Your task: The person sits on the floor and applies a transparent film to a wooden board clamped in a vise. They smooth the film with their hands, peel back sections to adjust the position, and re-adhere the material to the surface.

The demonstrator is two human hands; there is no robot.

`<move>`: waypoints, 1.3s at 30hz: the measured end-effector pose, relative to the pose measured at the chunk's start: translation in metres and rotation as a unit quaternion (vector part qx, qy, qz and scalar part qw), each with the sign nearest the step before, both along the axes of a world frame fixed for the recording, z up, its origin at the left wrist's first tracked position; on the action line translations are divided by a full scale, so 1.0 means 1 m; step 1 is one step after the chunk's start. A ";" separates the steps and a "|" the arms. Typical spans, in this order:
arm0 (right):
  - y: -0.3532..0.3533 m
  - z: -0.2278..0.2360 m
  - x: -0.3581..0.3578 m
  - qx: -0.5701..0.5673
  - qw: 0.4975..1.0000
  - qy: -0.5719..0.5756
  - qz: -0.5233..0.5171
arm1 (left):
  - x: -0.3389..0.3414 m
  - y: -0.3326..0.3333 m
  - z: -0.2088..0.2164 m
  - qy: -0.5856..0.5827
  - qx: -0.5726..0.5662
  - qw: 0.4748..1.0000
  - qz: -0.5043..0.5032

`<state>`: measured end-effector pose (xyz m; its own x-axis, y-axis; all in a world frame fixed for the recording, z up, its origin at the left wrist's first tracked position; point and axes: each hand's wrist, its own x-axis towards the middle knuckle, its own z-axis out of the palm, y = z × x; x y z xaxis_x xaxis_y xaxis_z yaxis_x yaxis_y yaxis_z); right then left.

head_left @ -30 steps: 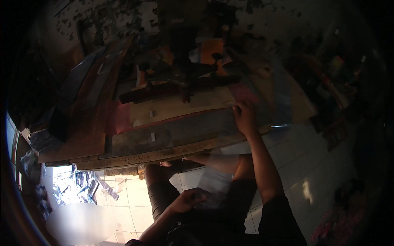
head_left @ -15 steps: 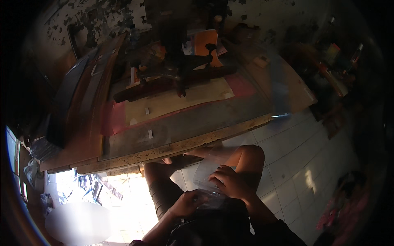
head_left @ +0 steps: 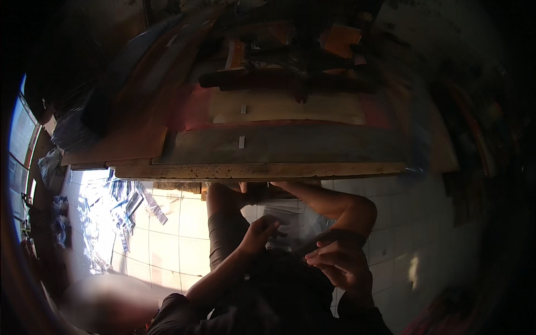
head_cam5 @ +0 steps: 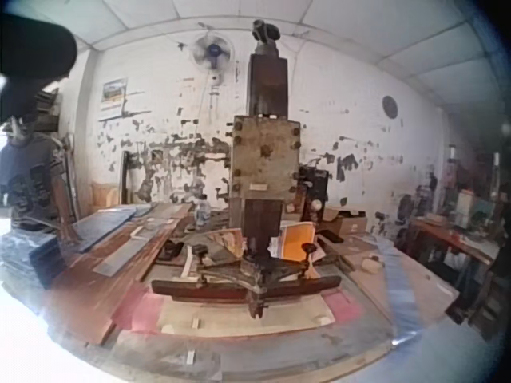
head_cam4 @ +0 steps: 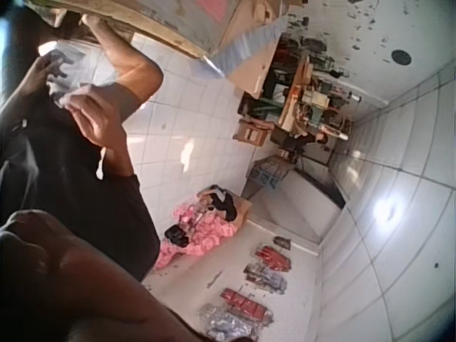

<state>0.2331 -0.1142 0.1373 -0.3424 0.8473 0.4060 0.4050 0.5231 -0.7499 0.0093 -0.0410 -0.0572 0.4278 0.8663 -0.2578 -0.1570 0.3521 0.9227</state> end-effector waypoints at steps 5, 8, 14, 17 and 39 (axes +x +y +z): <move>-0.012 0.031 0.006 0.064 0.967 -0.050 0.242 | 0.000 0.034 -0.054 0.001 0.012 0.996 0.083; -0.005 0.052 0.003 0.131 0.940 -0.115 0.294 | -0.007 0.043 -0.082 0.053 0.079 0.990 0.100; 0.040 0.104 -0.007 0.092 0.927 -0.130 0.340 | -0.007 0.041 -0.071 0.038 0.098 0.991 0.082; 0.129 0.106 -0.028 0.057 0.968 -0.093 0.226 | -0.025 0.026 -0.064 0.066 0.072 0.992 0.075; 0.257 -0.046 -0.049 0.167 0.943 -0.281 -0.055 | -0.039 -0.011 -0.013 -0.002 0.015 1.000 0.004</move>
<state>0.1843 0.1425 0.0910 -0.5008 0.7471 0.4372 0.7556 0.6237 -0.2003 -0.0294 -0.0516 -0.0699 0.4218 0.8772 -0.2292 -0.1633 0.3222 0.9325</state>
